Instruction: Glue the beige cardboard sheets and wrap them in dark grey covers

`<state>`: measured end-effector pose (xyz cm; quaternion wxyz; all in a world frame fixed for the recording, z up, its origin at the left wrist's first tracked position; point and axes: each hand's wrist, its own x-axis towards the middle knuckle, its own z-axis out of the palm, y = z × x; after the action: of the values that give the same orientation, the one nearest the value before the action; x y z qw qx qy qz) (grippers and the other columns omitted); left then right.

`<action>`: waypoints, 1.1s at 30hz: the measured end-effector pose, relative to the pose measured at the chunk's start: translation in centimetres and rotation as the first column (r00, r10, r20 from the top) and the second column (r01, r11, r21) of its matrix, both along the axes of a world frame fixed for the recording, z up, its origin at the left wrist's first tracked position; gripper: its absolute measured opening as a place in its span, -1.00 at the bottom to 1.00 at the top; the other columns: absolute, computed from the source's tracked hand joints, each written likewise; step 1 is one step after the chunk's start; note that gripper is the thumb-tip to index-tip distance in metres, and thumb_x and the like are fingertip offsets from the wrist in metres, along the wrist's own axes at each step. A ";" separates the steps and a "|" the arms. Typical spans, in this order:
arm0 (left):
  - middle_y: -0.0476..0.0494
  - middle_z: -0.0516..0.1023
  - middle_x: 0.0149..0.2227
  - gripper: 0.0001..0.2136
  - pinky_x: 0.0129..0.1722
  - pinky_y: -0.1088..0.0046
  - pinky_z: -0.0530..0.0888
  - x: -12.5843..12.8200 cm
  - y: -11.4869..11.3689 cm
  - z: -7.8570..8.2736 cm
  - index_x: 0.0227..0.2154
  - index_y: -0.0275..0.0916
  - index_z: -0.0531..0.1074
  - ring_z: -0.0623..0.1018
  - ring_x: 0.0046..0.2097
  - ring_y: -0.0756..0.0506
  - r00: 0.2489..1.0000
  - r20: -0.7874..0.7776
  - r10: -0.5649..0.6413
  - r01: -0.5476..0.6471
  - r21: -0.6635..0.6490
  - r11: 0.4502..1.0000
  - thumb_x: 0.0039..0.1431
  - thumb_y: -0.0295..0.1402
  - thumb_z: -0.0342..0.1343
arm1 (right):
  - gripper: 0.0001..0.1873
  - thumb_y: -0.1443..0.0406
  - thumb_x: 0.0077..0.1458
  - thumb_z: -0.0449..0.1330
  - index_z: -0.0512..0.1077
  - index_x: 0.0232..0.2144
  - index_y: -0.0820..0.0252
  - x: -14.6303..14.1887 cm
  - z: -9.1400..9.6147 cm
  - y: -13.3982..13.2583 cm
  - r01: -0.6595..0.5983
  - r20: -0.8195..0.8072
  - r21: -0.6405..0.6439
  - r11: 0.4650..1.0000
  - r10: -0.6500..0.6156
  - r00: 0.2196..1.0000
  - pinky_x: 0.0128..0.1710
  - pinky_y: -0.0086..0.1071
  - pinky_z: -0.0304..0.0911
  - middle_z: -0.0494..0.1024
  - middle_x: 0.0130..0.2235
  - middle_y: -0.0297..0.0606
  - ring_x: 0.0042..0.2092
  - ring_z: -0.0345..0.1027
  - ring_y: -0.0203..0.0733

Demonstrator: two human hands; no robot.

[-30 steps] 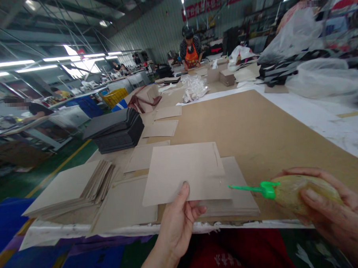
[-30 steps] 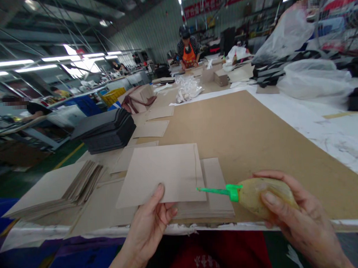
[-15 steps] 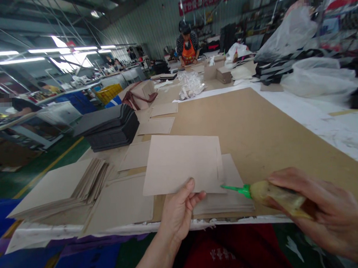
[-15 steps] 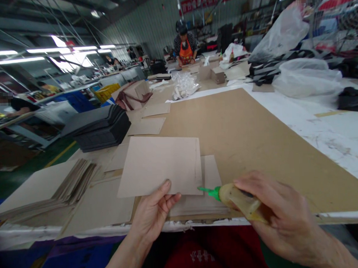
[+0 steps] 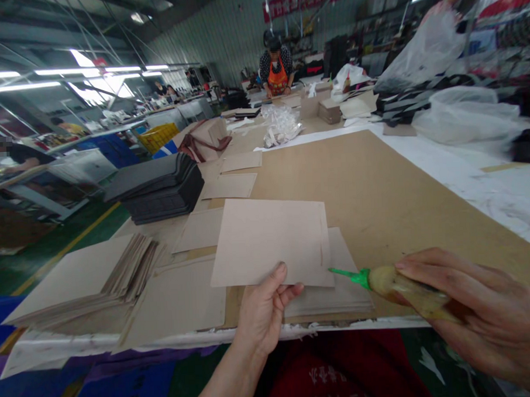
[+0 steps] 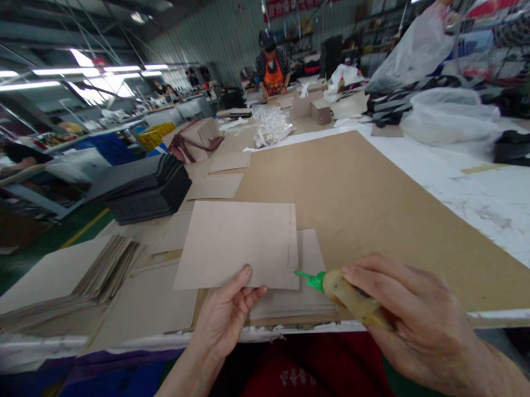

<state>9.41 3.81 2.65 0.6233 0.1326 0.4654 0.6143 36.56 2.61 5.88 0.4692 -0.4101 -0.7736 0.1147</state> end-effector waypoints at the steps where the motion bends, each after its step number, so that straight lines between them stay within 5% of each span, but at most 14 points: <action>1: -0.13 0.62 -0.41 -0.72 -0.43 0.36 0.67 0.0 0.0 0.0 -0.46 -0.42 0.58 0.57 -0.42 -0.03 1.000 -0.002 0.004 -0.004 -0.003 1.000 -0.27 -0.45 0.52 | -0.68 0.40 0.07 0.19 0.55 -0.12 0.07 0.0 0.1 0.0 -0.032 0.133 0.119 0.992 0.016 0.991 -0.28 -0.41 0.48 0.62 -0.16 -0.28 -0.22 0.54 -0.15; 4: -0.13 0.62 -0.42 -0.72 -0.43 0.37 0.66 0.0 0.1 0.1 -0.48 -0.43 0.58 0.56 -0.43 -0.03 1.000 0.000 -0.012 0.012 -0.015 1.000 -0.27 -0.43 0.52 | -0.69 0.44 0.13 0.10 0.47 -0.08 0.19 -0.1 0.2 0.1 -0.092 0.296 0.246 0.965 0.016 0.955 -0.33 -0.41 0.47 0.59 -0.16 -0.18 -0.22 0.54 -0.14; 15: -0.18 0.65 -0.36 -0.71 -0.46 0.40 0.64 -0.2 0.2 -0.1 -0.43 -0.43 0.60 0.59 -0.39 -0.07 0.999 -0.026 -0.034 0.033 -0.049 0.998 -0.26 -0.44 0.51 | -0.66 0.45 0.12 0.03 0.38 -0.05 0.18 -0.4 0.8 1.1 -0.034 0.329 0.273 0.961 -0.060 0.943 -0.36 -0.37 0.43 0.54 -0.16 -0.12 -0.24 0.51 -0.15; 19: -0.20 0.66 -0.35 -0.72 -0.48 0.43 0.63 -0.3 0.2 -0.1 -0.41 -0.43 0.60 0.59 -0.41 -0.06 0.999 -0.023 -0.038 0.037 -0.055 0.998 -0.22 -0.43 0.50 | -0.67 0.46 0.14 0.02 0.36 -0.06 0.17 -0.6 1.2 0.7 -0.169 0.386 0.196 0.966 0.083 0.919 -0.43 -0.39 0.42 0.56 -0.20 -0.15 -0.26 0.51 -0.15; 24: -0.21 0.67 -0.32 -0.74 -0.50 0.48 0.61 -0.5 0.4 0.0 -0.39 -0.41 0.60 0.61 -0.40 -0.07 0.999 0.004 -0.047 0.047 -0.064 0.997 -0.19 -0.46 0.48 | -0.63 0.43 0.10 0.04 0.37 -0.03 0.16 -0.1 0.7 0.6 -0.051 0.332 0.242 0.969 -0.034 0.943 -0.40 -0.36 0.42 0.54 -0.15 -0.13 -0.24 0.50 -0.13; 29: -0.22 0.66 -0.33 -0.73 -0.50 0.48 0.61 -0.6 0.4 -0.1 -0.40 -0.42 0.59 0.59 -0.41 -0.05 0.998 -0.013 -0.058 0.056 -0.072 0.996 -0.20 -0.44 0.49 | -0.70 0.41 0.19 0.04 0.34 -0.03 0.15 -0.1 1.0 0.9 -0.157 0.394 0.154 0.976 0.085 0.915 -0.40 -0.36 0.40 0.53 -0.17 -0.16 -0.26 0.48 -0.16; 33: -0.21 0.65 -0.33 -0.70 -0.52 0.47 0.60 -0.5 0.3 0.0 -0.40 -0.42 0.59 0.58 -0.41 -0.06 0.998 -0.031 -0.054 0.052 -0.069 0.996 -0.25 -0.43 0.51 | -0.64 0.44 0.12 0.01 0.35 -0.03 0.16 -0.3 1.2 1.4 -0.090 0.388 0.234 0.968 -0.008 0.922 -0.38 -0.34 0.40 0.52 -0.14 -0.13 -0.22 0.49 -0.14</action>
<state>8.93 4.14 2.60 0.6358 0.1339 0.4926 0.5790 36.25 4.04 7.08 0.3529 -0.3464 -0.8674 -0.0557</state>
